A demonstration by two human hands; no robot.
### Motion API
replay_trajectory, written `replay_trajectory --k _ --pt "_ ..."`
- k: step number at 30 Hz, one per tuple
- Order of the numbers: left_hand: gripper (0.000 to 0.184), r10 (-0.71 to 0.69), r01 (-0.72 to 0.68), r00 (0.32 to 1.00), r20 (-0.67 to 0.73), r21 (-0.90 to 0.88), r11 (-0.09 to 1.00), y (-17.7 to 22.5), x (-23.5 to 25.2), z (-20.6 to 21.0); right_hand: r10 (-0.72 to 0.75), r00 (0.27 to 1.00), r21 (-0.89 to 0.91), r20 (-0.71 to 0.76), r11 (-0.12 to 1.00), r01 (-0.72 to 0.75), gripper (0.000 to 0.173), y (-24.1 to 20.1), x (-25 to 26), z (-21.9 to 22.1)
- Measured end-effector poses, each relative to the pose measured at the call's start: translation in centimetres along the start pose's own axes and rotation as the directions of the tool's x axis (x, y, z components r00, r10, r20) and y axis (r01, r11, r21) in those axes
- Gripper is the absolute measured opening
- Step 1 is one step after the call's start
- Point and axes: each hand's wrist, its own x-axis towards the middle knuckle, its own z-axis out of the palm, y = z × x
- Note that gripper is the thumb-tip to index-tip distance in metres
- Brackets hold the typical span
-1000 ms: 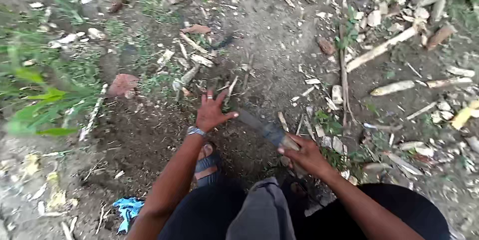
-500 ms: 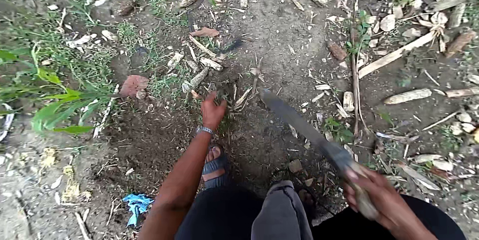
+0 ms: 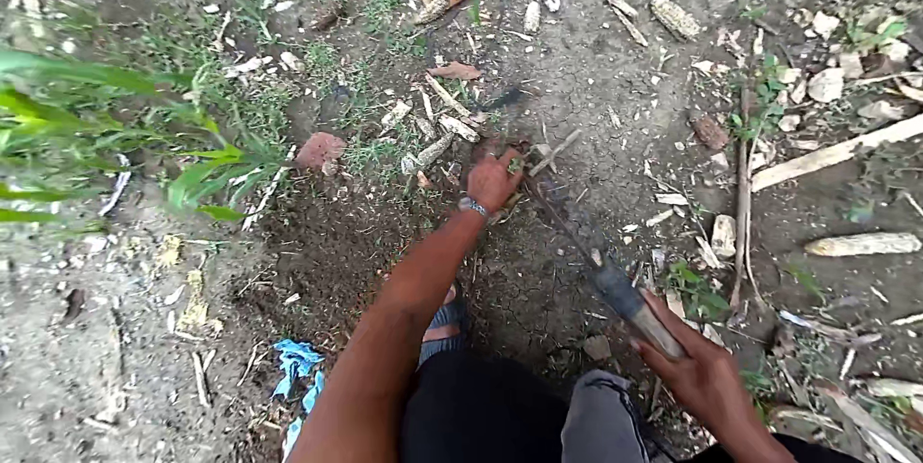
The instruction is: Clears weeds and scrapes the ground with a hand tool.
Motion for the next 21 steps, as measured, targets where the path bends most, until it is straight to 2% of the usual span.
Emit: replay_trajectory --k 1,3,5,7,8,10,12,15,17,19,21 --pt "0.043 0.016 -0.017 1.0 -0.021 -0.025 1.0 -0.9 -1.1 0.4 0.005 0.999 0.054 0.035 0.999 -0.007 0.068 -0.1 -0.7 -1.2" --pt "0.042 0.022 -0.024 0.999 -0.049 -0.036 0.999 -2.8 -3.6 1.2 0.102 0.991 0.308 0.089 0.943 -0.125 0.066 -0.7 -2.2 -3.6" --pt "0.043 -0.031 0.031 0.999 -0.029 -0.006 1.0 -5.6 -6.1 1.5 0.224 0.966 0.589 0.129 0.766 -0.256 0.056 -0.4 -3.0 -5.4" --pt "0.044 -0.118 0.117 0.991 -0.061 -0.025 0.993 -8.9 -8.3 0.9 0.216 0.952 0.719 0.218 0.623 -0.306 0.049 0.5 -2.9 -6.8" --pt "0.043 -0.167 0.16 0.976 -0.136 -0.067 0.985 -10.8 -9.0 0.4 0.195 0.945 0.761 0.263 0.561 -0.327 0.044 0.8 -2.5 -7.0" --pt "0.036 -0.251 0.211 0.918 -0.307 -0.159 0.965 -14.0 -9.1 -1.3 0.206 0.903 0.78 0.378 0.454 -0.43 0.037 0.2 -1.2 -6.5" --pt "0.038 -0.267 0.19 0.872 -0.41 -0.219 0.957 -15.3 -7.3 -3.3 0.309 0.821 0.7 0.48 0.429 -0.57 0.036 -2.5 1.8 -3.9" --pt "0.045 -0.161 0.098 0.933 -0.321 -0.204 0.974 -14.6 -3.1 -4.1 0.405 0.779 0.606 0.478 0.49 -0.626 0.05 -5.6 6.9 4.5" --pt "0.055 -0.133 0.115 0.965 -0.226 -0.09 0.989 -13.2 -2.4 -3.5 0.395 0.788 0.612 0.473 0.496 -0.616 0.045 -5.9 8.6 8.0" --pt "0.062 -0.118 0.123 0.974 -0.194 0.012 0.992 -13.5 -4.3 -2.6 0.383 0.778 0.61 0.497 0.483 -0.628 0.043 -5.0 8.0 8.0" --pt "0.065 -0.098 0.111 0.976 -0.193 0.061 0.992 -14.9 -7.7 -1.5 0.407 0.75 0.587 0.521 0.468 -0.661 0.041 -3.2 6.9 5.5"
